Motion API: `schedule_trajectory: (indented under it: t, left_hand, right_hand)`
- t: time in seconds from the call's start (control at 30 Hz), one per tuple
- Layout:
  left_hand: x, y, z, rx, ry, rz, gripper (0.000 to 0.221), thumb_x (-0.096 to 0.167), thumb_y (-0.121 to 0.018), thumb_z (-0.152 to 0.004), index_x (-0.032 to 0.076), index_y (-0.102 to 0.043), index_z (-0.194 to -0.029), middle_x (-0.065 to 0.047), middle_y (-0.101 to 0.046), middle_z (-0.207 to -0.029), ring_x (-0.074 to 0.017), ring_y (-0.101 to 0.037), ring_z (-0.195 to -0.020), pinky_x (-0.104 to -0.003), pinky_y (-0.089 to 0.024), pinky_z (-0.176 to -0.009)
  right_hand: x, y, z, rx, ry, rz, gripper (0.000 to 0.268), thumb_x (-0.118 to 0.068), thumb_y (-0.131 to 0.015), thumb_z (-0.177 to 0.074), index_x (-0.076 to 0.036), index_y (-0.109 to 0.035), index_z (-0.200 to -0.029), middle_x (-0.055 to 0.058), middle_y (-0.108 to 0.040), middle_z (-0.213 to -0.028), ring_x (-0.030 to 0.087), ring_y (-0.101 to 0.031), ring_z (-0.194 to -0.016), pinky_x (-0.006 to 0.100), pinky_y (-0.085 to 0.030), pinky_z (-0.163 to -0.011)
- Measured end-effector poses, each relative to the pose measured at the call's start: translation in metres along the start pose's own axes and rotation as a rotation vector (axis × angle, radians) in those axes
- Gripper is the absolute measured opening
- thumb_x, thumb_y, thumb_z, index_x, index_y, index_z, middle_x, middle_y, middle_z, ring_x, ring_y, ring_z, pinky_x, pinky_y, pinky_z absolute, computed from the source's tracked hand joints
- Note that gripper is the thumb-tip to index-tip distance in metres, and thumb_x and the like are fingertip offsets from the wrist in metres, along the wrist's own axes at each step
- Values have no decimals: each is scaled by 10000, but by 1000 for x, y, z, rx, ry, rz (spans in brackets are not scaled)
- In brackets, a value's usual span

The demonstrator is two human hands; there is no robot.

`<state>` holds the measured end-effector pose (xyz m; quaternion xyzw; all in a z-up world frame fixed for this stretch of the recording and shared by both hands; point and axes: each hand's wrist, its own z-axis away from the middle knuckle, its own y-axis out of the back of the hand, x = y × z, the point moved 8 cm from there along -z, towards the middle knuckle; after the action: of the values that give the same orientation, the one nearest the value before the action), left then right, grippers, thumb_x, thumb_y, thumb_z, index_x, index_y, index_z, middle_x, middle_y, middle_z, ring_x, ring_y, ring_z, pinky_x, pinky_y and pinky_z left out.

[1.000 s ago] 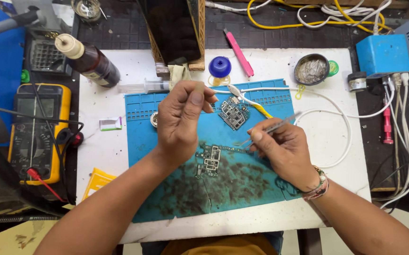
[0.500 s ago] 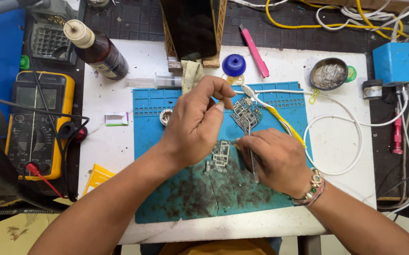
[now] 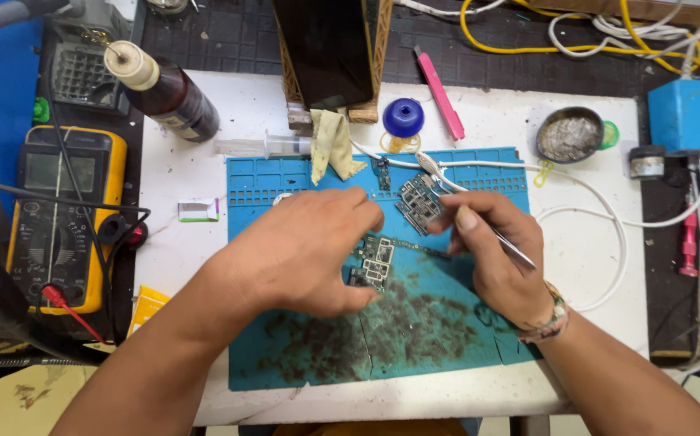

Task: The person cleans and manipulates components on a mobile phone motherboard using a toothbrush and tweezers. They brush the surface of the board and handle small parts before connecting a USB cable to it.

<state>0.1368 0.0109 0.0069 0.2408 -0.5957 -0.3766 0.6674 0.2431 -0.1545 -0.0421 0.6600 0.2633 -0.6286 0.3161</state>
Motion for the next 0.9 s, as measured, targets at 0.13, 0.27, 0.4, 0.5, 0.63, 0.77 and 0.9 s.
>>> schedule_trajectory:
  t: [0.13, 0.27, 0.4, 0.5, 0.63, 0.77, 0.9]
  left_hand:
    - [0, -5, -4, -9, -40, -19, 559, 368, -821, -623, 42, -585, -1011, -153, -601, -986, -376, -618, -946, -484, -497, -790]
    - [-2, -6, -3, 43, -82, -15, 540, 343, -814, -616, 27, -570, -980, -164, -596, -967, -375, -615, -931, -481, -493, -775]
    - [-1, -6, -1, 86, -110, -31, 531, 347, -812, -620, 28, -564, -965, -167, -593, -961, -372, -612, -921, -478, -486, -770]
    - [-2, -8, -3, 61, -63, -23, 523, 345, -806, -615, 35, -564, -960, -159, -587, -959, -364, -609, -900, -475, -484, -765]
    - [-5, -9, -5, 52, -55, -12, 483, 339, -789, -647, 36, -556, -942, -150, -577, -938, -346, -605, -883, -467, -482, -755]
    - [-6, -7, -7, 74, -48, -9, 475, 336, -780, -653, 38, -555, -947, -150, -572, -925, -341, -601, -865, -463, -479, -753]
    - [-7, -10, -10, 52, -38, -9, 487, 350, -779, -655, 34, -552, -948, -150, -570, -917, -341, -600, -861, -462, -475, -743]
  right_hand:
    - [10, 5, 6, -45, 29, 24, 305, -115, -608, -1050, -18, -561, -1335, 85, -752, -1038, 74, -659, -869, 218, -545, -774]
    - [1, -2, 0, -128, 142, 239, 224, -63, -644, -1016, 14, -638, -1226, 86, -745, -1028, 110, -698, -925, 247, -556, -832]
    - [-5, -4, 0, -144, 130, 342, 211, -48, -707, -927, -6, -693, -1133, 49, -745, -878, 82, -649, -713, 228, -514, -646]
    - [-12, -7, -1, -156, 171, 377, 187, -51, -765, -844, -30, -699, -1019, 50, -747, -869, 77, -635, -646, 228, -494, -587]
    - [-24, -16, -2, -221, 265, 375, 204, -47, -772, -834, -46, -698, -1024, 58, -740, -929, 108, -690, -740, 241, -525, -656]
    - [-17, -13, -3, -214, 168, 381, 194, -40, -773, -827, -43, -717, -1013, 54, -755, -907, 104, -690, -713, 231, -517, -635]
    - [-10, -12, -6, -198, 158, 354, 224, -43, -788, -810, -26, -697, -1014, 63, -747, -930, 91, -675, -706, 220, -509, -627]
